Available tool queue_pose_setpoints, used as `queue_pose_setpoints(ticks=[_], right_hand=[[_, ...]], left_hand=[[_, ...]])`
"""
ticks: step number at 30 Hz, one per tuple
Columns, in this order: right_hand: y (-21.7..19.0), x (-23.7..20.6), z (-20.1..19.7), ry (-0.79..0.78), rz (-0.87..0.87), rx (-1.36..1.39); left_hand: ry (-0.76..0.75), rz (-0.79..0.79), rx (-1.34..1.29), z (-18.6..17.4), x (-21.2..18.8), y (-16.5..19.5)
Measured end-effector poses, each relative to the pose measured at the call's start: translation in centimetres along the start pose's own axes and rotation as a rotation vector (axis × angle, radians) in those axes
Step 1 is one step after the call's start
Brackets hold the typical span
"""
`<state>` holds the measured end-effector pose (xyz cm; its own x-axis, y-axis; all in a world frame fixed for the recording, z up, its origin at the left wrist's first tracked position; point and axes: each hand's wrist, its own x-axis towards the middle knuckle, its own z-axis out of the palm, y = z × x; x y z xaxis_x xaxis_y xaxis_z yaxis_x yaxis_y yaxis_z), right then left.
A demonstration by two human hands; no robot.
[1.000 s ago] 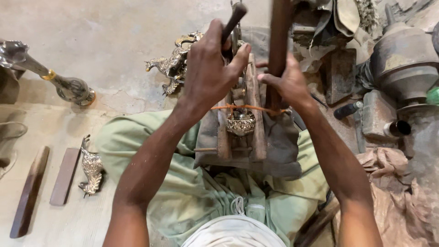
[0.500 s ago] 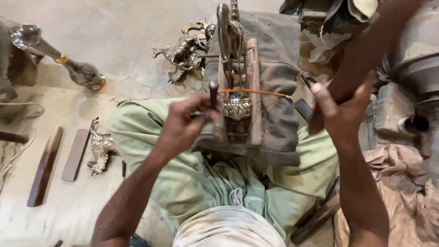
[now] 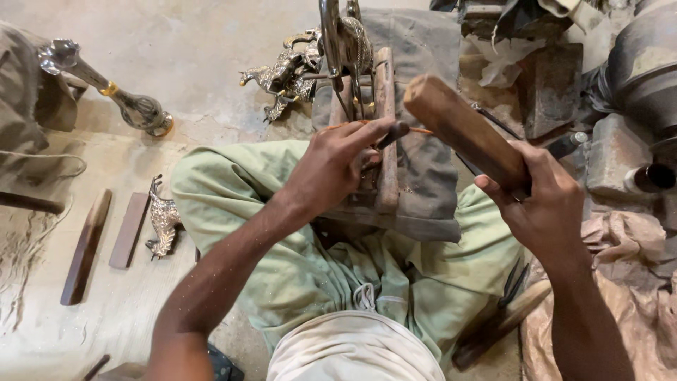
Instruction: The person sits on the floor holding a punch against an embossed metal figurine and strikes the punch with a wooden mallet, working the decorative surface. They reposition the figurine and the punch repeatedly while hammering, then set the piece down and pick up another figurine.
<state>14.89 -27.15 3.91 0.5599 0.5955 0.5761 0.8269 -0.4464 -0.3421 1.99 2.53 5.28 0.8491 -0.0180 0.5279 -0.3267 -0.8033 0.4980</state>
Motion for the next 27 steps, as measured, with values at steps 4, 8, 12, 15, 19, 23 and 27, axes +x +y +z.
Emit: queue_pose_setpoints(ticks=[4,8,12,15,19,23,27], right_hand=[[0.0,-0.6,-0.4,-0.049,0.041,0.049],[0.8,-0.7,-0.3,-0.053,0.021,-0.018],[1.8,-0.8,-0.4,0.003,0.007,0.094],[1.9,-0.7,-1.1,-0.085,0.149,0.178],[0.9,-0.4,-2.5,-0.028,0.054,-0.045],[-0.4,-0.1,-3.0,-0.073,0.05,-0.144],[-0.8,-0.3,-3.2,0.043,-0.075,-0.055]], left_hand=[[-0.04,0.035,0.032,0.0,0.4,0.3],[-0.026,0.084,0.093,0.1,0.4,0.7],[-0.028,0.06,0.076,0.4,0.2,1.0],[-0.051,0.015,0.069,0.6,0.0,1.1],[-0.008,0.058,0.063,0.4,-0.2,1.4],[0.007,0.029,0.033,0.3,-0.8,1.6],[0.041,0.049,0.07,0.2,-1.3,1.2]])
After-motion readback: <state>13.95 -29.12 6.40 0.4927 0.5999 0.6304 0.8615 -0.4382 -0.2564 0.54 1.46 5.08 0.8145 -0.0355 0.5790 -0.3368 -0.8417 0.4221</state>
